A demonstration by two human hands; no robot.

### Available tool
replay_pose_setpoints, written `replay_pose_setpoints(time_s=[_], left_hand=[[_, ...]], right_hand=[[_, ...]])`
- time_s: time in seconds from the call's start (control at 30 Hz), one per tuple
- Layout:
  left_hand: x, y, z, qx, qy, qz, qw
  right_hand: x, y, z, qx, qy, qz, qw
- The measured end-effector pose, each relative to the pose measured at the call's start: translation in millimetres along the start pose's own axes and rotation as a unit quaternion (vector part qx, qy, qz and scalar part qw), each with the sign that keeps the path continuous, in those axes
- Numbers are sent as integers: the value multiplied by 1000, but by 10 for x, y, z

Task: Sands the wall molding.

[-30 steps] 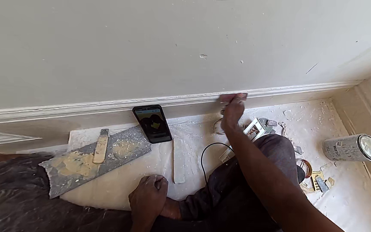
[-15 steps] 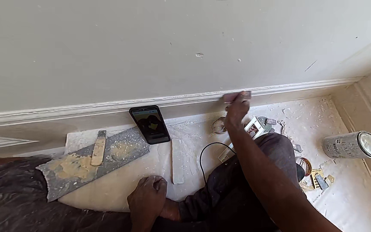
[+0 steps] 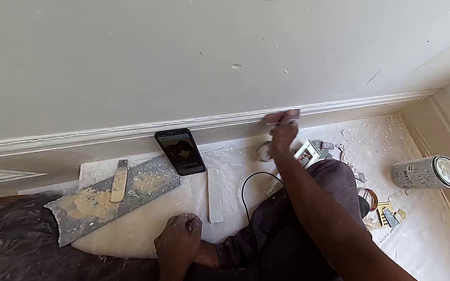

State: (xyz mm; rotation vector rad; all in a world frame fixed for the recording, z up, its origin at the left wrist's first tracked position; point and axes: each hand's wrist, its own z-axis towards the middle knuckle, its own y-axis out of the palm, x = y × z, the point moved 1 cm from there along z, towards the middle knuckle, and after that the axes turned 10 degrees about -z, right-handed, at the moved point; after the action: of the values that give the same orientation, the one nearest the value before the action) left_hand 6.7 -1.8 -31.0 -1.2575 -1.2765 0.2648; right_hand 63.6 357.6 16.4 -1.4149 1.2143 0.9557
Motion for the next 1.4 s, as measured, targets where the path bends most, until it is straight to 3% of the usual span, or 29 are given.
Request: replay_pose_setpoints(time_s=[0.07, 0.13, 0.33, 0.6, 0.67, 0.77, 0.87, 1.1, 1.2, 1.33, 1.4], left_hand=[[-50, -14, -27, 7, 14, -11, 1000], [-85, -42, -50, 8, 20, -24, 999], [-30, -25, -6, -2, 2, -16, 1000], [-70, -53, -53, 8, 11, -19, 1000], [-102, -69, -81, 12, 16, -25, 999], [-73, -81, -62, -4, 1, -27, 1000], [2, -68, 5, -26, -32, 2, 999], [12, -94, -39, -15, -49, 6, 999], [-9, -90, -65, -7, -48, -8, 999], [88, -71, 11, -45, -82, 5, 996], [129, -55, 34, -44, -87, 15, 995]], right_hand=[[12, 154, -240, -58, 5, 29, 998], [-64, 102, -254, -58, 24, 42, 997], [-114, -357, 552, 112, 45, 35, 992], [27, 181, -273, -74, 4, 10, 997], [-45, 47, -181, -49, 20, 2, 999], [-117, -317, 348, 40, 41, -8, 998], [-124, -317, 485, 98, 44, 28, 994], [-53, 291, -432, -82, -2, 58, 995], [-67, 72, -196, -51, -19, 18, 998], [-131, -205, 282, 73, 21, 60, 995], [-123, -73, 107, 43, 10, 57, 997]])
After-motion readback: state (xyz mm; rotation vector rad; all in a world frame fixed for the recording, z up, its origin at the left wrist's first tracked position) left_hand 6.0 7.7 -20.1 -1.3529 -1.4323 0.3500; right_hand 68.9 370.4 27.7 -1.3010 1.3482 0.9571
